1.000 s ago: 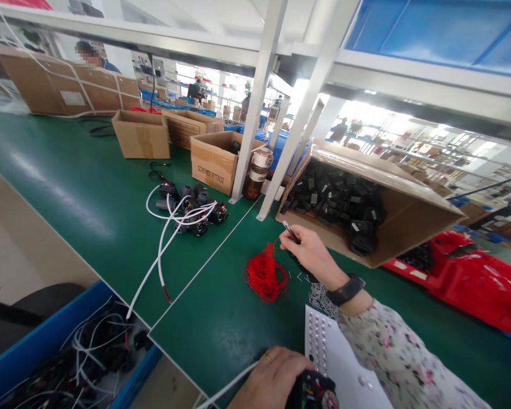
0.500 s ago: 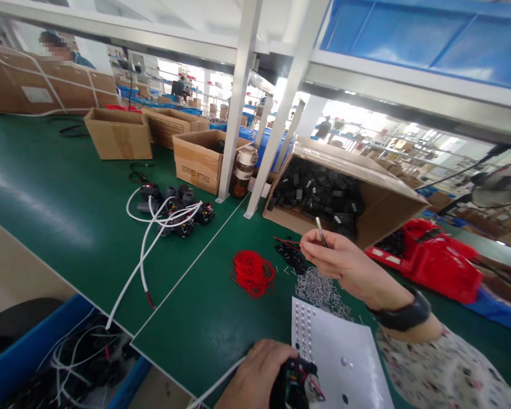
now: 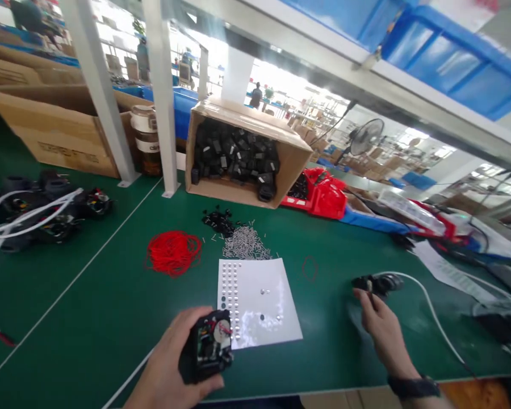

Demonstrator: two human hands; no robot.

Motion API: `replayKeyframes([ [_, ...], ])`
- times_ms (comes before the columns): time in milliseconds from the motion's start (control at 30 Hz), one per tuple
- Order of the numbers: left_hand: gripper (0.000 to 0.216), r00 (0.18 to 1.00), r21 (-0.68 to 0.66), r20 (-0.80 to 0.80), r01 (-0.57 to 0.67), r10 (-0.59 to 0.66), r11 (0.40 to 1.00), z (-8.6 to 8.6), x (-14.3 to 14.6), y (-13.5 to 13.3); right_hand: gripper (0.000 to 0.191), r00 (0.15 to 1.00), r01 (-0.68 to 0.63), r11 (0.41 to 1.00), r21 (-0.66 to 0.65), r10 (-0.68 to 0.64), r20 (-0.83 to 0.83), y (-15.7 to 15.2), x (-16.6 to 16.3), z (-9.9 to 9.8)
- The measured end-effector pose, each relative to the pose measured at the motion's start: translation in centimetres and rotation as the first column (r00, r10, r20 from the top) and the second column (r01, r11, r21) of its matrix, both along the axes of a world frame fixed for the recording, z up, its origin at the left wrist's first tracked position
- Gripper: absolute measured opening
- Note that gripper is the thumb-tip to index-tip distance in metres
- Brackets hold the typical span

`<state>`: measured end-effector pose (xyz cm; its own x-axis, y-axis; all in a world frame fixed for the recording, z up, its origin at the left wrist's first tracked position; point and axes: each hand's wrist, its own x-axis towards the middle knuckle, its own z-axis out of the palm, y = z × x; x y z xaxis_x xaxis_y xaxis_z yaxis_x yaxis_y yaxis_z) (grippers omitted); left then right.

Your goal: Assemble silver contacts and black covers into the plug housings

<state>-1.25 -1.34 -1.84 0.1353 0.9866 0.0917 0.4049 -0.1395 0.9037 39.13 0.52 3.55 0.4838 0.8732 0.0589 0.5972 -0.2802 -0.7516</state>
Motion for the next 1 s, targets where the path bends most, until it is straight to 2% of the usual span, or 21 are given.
replayKeyframes([
  [100,0.071,0.997,-0.084,0.076,-0.025,0.031,0.996,0.0,-0.1,0.1,0.039,0.995,-0.018,0.999,-0.026,0.021,0.102,0.7,1.8,-0.2],
  [233,0.080,0.983,-0.207,0.161,-0.051,0.086,0.977,0.9,0.2,0.4,0.025,0.970,-0.076,0.988,-0.132,0.104,0.219,5.7,2.7,-1.3],
  [333,0.081,0.986,-0.141,0.146,-0.063,0.083,0.988,1.8,1.6,0.8,0.024,0.944,-0.051,0.964,-0.260,0.132,0.303,9.7,2.5,-2.5],
  [400,0.080,0.984,-0.087,0.174,-0.020,0.034,0.996,2.1,3.0,1.0,0.025,0.925,-0.049,0.944,-0.327,0.166,0.341,11.3,2.0,-2.9],
  [533,0.083,0.959,-0.096,0.267,0.125,-0.095,0.988,1.6,5.5,1.3,0.020,0.883,-0.080,0.942,-0.325,0.218,0.415,11.4,0.6,-2.8],
  [667,0.081,0.923,-0.040,0.339,0.209,-0.184,0.977,0.7,7.0,1.6,0.015,0.852,-0.166,0.964,-0.207,0.246,0.462,9.8,-0.4,-0.7],
  [833,0.092,0.895,-0.090,0.411,0.230,-0.174,0.969,0.8,7.9,1.7,0.015,0.838,-0.301,0.951,-0.076,0.301,0.455,7.5,-2.1,4.5],
  [933,0.092,0.906,-0.138,0.400,0.210,-0.140,0.968,1.4,8.0,1.4,0.020,0.824,-0.416,0.909,0.019,0.368,0.430,4.5,-4.8,7.9],
  [1000,0.087,0.929,-0.115,0.338,0.199,-0.150,0.973,1.8,7.9,1.2,0.020,0.790,-0.535,0.844,0.041,0.482,0.380,1.8,-7.3,9.0],
])
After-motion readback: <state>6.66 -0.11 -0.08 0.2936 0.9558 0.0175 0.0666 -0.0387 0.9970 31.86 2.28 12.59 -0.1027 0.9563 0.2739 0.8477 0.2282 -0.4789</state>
